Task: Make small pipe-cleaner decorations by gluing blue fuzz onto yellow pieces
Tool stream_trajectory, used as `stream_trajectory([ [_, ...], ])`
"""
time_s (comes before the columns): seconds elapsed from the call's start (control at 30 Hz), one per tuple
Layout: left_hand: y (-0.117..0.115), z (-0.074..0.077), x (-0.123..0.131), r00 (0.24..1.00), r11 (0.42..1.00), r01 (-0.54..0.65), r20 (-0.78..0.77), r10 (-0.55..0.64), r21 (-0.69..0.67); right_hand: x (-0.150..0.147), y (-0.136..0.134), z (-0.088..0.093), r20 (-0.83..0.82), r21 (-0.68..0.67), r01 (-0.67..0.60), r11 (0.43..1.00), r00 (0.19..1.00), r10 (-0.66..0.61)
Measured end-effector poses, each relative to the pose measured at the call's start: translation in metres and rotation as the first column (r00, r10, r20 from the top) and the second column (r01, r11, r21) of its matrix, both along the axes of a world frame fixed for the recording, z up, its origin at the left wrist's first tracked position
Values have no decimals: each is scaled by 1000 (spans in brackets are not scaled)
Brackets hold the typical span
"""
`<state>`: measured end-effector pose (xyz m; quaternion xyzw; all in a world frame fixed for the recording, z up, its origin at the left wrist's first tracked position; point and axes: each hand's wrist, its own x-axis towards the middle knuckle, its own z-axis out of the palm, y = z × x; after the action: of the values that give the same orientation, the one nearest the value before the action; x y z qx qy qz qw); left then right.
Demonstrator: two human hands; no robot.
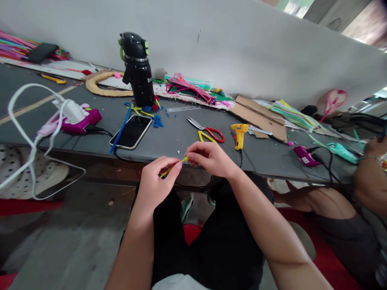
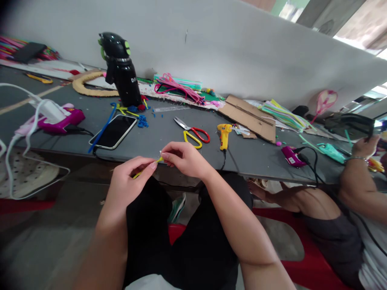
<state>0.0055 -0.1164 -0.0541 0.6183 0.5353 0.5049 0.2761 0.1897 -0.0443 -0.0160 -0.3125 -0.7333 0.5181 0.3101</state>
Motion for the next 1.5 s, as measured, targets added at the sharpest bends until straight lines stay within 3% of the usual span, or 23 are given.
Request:
stream_trajectory([
  [0.47, 3, -5, -2, 1000, 1000, 9, 16, -9, 4, 2, 1, 3, 10, -77, 8, 997, 1000, -7],
  [0.63, 2, -4, -2, 1000, 1000, 23, -5, -23, 11, -4, -2, 1, 23, -38, 14, 999, 1000, -13],
  [0.87, 4, -5, -7, 990, 994, 99, -93, -104, -53, -6, -4, 2, 125, 65, 12, 998, 992, -20],
  [1.07, 4, -6, -14, 949, 992, 118, -290, -127, -50, -8, -3, 1, 162, 139, 15, 990, 986, -38],
  [1.3, 6, -10, -11, 981, 975, 190, -4, -192, -114, -12, -6, 0, 165, 204, 15, 979, 985, -49],
  [1.4, 8, -12, -11, 989, 978, 147, 23, -145, -147, -13, -2, -4, 142, 193, 75, 978, 984, -103],
  [1.5, 11, -14, -12, 998, 991, 50, 39, -46, -127, -17, 19, -10, 129, 173, 134, 976, 979, -158],
])
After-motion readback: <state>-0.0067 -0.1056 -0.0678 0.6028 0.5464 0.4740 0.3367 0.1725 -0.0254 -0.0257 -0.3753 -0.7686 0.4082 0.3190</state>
